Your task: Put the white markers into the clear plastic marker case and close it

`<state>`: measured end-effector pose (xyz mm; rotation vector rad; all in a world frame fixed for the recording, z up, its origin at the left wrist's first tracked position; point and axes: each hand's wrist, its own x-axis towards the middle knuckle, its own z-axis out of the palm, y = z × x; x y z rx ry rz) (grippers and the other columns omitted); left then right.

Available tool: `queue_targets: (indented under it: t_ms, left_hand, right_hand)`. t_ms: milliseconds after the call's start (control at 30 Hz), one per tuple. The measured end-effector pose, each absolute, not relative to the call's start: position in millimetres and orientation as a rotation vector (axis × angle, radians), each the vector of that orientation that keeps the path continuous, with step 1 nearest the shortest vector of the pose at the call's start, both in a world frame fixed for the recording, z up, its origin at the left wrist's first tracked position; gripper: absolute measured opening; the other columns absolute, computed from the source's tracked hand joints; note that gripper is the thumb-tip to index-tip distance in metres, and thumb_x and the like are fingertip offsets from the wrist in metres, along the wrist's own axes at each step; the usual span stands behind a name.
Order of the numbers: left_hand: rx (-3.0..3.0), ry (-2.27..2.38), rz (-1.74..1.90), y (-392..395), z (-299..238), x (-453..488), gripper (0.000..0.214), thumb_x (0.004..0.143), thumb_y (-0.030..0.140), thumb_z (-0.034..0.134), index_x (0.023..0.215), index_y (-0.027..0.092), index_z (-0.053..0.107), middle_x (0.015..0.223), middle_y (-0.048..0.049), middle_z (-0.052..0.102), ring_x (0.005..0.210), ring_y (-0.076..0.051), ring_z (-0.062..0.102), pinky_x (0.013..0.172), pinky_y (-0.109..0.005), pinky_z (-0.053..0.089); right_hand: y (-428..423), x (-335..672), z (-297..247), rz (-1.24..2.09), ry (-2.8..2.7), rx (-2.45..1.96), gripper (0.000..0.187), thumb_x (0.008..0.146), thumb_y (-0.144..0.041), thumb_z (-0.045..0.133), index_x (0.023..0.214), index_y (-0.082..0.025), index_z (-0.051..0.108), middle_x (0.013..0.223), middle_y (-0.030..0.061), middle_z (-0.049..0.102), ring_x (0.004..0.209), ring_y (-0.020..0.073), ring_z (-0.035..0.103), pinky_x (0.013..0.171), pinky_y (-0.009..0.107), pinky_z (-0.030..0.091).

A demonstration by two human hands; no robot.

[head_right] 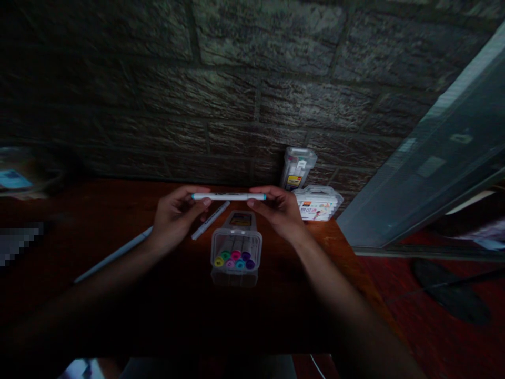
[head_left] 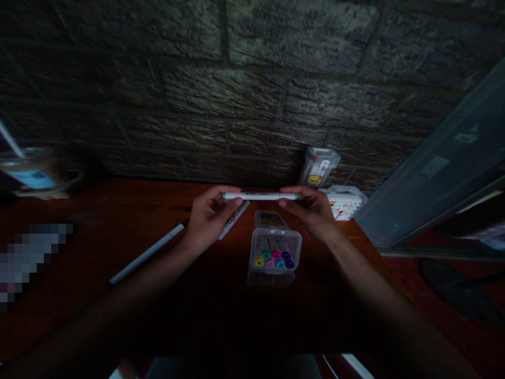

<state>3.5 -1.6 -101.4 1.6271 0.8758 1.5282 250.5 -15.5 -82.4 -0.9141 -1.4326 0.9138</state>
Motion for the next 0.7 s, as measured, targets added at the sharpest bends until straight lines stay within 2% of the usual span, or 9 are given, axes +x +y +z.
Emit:
queue_targets:
  t_ms: [200,467,700]
  left_hand:
    - [1.644,0.83,1.574,-2.5,-98.6,4.0,0.016,0.084,0.019,0.08,0.1,0.019,0.077,0.069,0.0017,0.073,0.049,-0.01,0.062,0.045,-0.019,0.05]
    - [1.646,0.855,1.564,-4.7,-97.0,4.9,0.017,0.082,0.018,0.081,0.098,0.019,0.077,0.065,0.0028,0.071,0.05,-0.009,0.061,0.046,-0.019,0.051]
    - [1.653,0.841,1.557,-2.8,-100.6,4.1,0.019,0.082,0.02,0.082,0.1,0.019,0.077,0.065,0.002,0.071,0.05,-0.01,0.06,0.045,-0.019,0.05]
  right_hand:
    - [-12.3,252.5,-86.6,0.873,-1.431,-0.906,0.023,0.074,-0.03,0.091,0.096,-0.031,0.084,0.074,-0.0041,0.073,0.062,0.012,0.058,0.058,0.027,0.047]
    - [-12.1,253.2,-87.3,0.887,-1.441,-0.899,0.023,0.075,-0.028,0.09,0.097,-0.033,0.084,0.08,-0.0033,0.075,0.068,0.0141,0.062,0.064,0.031,0.051]
    - [-11.8,254.8,-88.3,0.866,-1.466,-0.906,0.025,0.075,-0.03,0.091,0.099,-0.034,0.084,0.079,-0.0034,0.076,0.066,0.0151,0.063,0.061,0.032,0.052]
